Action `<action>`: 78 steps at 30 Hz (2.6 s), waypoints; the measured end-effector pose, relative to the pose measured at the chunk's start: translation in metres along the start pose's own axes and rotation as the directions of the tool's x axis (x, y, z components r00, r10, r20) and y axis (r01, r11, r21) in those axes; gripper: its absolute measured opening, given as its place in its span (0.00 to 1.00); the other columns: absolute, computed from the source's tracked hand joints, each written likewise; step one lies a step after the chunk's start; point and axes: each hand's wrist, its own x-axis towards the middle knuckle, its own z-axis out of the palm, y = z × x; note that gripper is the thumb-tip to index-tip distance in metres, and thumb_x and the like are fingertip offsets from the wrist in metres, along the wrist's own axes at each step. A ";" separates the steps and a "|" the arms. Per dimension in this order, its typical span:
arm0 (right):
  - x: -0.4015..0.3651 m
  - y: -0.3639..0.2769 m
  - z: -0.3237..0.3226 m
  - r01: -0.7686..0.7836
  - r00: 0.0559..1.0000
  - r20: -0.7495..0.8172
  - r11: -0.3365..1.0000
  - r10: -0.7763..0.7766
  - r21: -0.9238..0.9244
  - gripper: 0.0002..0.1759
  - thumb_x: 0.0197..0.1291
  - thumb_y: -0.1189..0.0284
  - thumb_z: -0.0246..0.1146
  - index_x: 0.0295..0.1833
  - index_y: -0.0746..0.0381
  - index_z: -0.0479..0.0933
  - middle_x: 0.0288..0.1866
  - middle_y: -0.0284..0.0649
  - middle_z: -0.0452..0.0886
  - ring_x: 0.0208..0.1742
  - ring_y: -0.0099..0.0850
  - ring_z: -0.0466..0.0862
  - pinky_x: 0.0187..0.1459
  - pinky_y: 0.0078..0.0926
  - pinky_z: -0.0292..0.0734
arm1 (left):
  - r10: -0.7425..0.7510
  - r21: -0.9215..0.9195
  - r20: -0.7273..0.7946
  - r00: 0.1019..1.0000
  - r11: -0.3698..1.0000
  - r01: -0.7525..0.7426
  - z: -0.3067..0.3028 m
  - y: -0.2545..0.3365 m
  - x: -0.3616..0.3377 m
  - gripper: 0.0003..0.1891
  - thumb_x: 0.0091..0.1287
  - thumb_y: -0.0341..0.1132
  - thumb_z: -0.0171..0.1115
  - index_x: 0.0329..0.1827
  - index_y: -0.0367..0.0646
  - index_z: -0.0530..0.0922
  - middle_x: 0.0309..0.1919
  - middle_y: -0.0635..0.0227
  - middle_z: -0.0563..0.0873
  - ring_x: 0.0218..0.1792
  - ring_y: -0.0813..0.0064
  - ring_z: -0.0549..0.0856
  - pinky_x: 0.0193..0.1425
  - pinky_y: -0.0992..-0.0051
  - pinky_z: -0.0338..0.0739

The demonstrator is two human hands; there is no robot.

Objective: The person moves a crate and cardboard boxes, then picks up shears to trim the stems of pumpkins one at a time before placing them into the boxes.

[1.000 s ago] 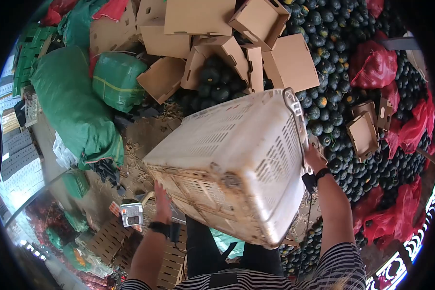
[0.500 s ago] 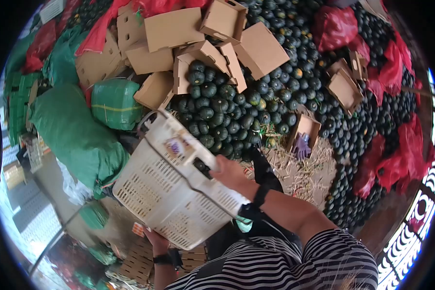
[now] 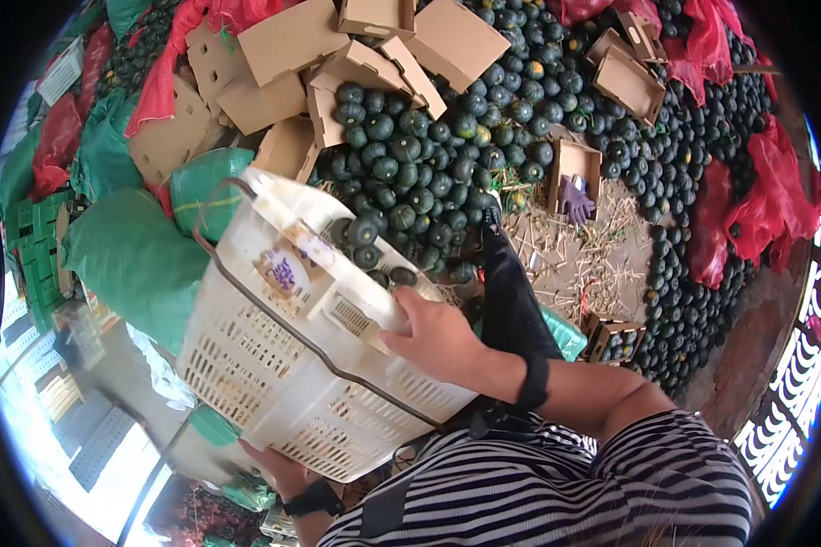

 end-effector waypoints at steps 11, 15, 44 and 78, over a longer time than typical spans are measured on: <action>0.032 0.036 0.021 -0.004 0.999 -0.039 0.986 0.011 0.168 0.18 0.53 0.64 0.64 0.42 0.65 0.70 0.28 0.52 0.79 0.33 0.49 0.82 0.34 0.40 0.76 | 0.075 -0.001 0.002 0.997 0.997 -0.075 0.005 0.022 -0.005 0.41 0.67 0.68 0.29 0.76 0.50 0.48 0.73 0.63 0.58 0.70 0.53 0.60 0.74 0.52 0.50; 0.029 0.036 0.002 0.074 0.995 -0.086 0.969 -0.055 0.237 0.17 0.52 0.66 0.63 0.43 0.65 0.71 0.29 0.52 0.80 0.34 0.48 0.82 0.36 0.40 0.76 | 0.089 0.139 0.037 0.995 0.986 -0.093 0.028 0.022 -0.014 0.40 0.68 0.68 0.28 0.76 0.51 0.49 0.73 0.63 0.58 0.70 0.53 0.60 0.74 0.52 0.50; -0.217 0.062 -0.144 0.400 0.860 -0.473 0.829 -0.192 0.390 0.17 0.60 0.65 0.62 0.48 0.66 0.73 0.32 0.34 0.81 0.35 0.21 0.81 0.40 0.25 0.76 | -0.060 0.146 0.772 0.633 0.986 -0.085 0.238 -0.003 -0.053 0.39 0.67 0.66 0.36 0.75 0.50 0.52 0.73 0.62 0.56 0.72 0.54 0.58 0.74 0.51 0.52; -0.447 0.843 -0.387 -0.422 -0.147 -0.363 0.274 0.920 0.864 0.40 0.44 0.60 0.71 0.66 0.55 0.67 0.52 0.53 0.80 0.56 0.42 0.79 0.57 0.37 0.73 | -0.696 -0.437 0.615 0.371 -0.692 -0.574 0.183 -0.067 -0.125 0.16 0.60 0.33 0.61 0.53 0.49 0.76 0.26 0.68 0.79 0.30 0.73 0.79 0.30 0.70 0.74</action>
